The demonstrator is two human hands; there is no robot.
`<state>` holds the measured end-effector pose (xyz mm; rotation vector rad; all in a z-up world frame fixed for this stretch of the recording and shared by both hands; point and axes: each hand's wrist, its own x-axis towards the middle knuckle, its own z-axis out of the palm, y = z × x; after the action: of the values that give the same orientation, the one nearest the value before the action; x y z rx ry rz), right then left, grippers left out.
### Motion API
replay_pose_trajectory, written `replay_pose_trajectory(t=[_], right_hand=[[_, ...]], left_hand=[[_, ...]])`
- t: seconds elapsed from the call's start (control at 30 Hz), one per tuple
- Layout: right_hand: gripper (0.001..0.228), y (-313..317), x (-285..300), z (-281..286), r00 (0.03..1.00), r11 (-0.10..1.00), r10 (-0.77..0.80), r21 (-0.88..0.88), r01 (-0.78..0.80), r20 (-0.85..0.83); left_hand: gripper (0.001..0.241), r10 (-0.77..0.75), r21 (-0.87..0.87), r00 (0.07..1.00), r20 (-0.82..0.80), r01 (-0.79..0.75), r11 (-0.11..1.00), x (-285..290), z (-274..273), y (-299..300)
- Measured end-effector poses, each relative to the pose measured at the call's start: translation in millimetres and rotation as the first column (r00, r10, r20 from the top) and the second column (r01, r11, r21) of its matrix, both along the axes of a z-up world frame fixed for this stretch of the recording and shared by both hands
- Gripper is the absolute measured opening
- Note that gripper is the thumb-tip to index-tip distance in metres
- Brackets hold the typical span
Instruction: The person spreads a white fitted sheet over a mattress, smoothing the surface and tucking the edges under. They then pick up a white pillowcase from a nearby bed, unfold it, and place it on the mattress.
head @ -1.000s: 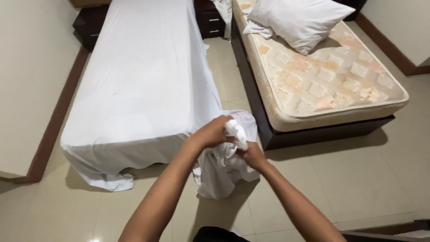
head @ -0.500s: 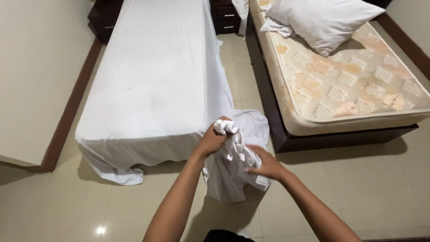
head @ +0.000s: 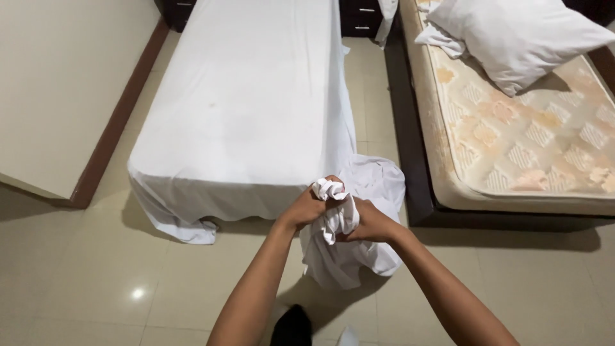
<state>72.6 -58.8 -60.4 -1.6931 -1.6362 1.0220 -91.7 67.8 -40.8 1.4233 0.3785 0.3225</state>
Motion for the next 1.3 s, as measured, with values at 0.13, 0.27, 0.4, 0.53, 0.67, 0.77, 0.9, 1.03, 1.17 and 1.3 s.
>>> replay_pose_trajectory(t=[0.13,0.27,0.4,0.53,0.67,0.77,0.9,1.03,1.17,1.3], right_hand=[[0.08,45.9,-9.9,-28.7,0.98,0.885,-0.048,0.462,-0.049,0.195],[0.055,113.3,-48.9,-44.8,0.963,0.955,-0.204,0.254,0.155,0.179],[0.043,189.4,-111.7,-33.9,0.87,0.837,-0.436,0.459,0.298,0.231],[0.018,261.7,-178.3,-69.6,0.874,0.883,-0.348,0.432,0.184,0.339],[0.053,296.7,-226.9,-33.7,0.9,0.971,-0.165,0.227,0.076,0.404],[0.092,323.1,-242.8,-10.7,0.954,0.923,-0.102,0.384,-0.015,0.283],[0.124,359.7,-259.0,-2.8,0.993,0.803,0.016,0.59,-0.082,0.117],[0.103,407.5,-290.0,17.0,0.993,0.782,0.114,0.618,-0.077,-0.02],[0.073,471.5,-298.0,-0.6,0.994,0.952,-0.031,0.3,0.06,-0.101],[0.036,540.0,-290.5,-43.7,0.994,0.976,-0.087,0.204,0.07,0.073]], left_hand=[[0.013,0.04,0.014,0.998,0.051,-0.04,0.999,-21.5,1.7,46.8],[0.024,0.289,0.264,0.956,0.043,-0.29,0.92,-62.8,22.7,97.6],[0.068,0.601,0.586,0.771,0.211,-0.592,0.553,-110.8,24.3,133.6],[0.075,0.675,0.492,0.728,0.123,-0.635,0.596,-149.3,26.0,182.4],[0.042,0.669,0.485,0.739,-0.085,-0.555,0.676,-204.9,19.4,236.2],[0.037,0.675,0.523,0.734,-0.077,-0.547,0.654,-242.2,20.3,277.0],[0.04,0.657,0.486,0.753,-0.044,-0.558,0.672,-267.2,50.6,304.3],[0.037,0.616,0.512,0.784,-0.074,-0.5,0.698,-278.0,75.0,336.5],[0.037,0.589,0.565,0.808,0.019,-0.495,0.66,-289.3,81.7,393.8],[0.039,0.599,0.554,0.8,0.041,-0.517,0.653,-308.7,56.9,455.4]])
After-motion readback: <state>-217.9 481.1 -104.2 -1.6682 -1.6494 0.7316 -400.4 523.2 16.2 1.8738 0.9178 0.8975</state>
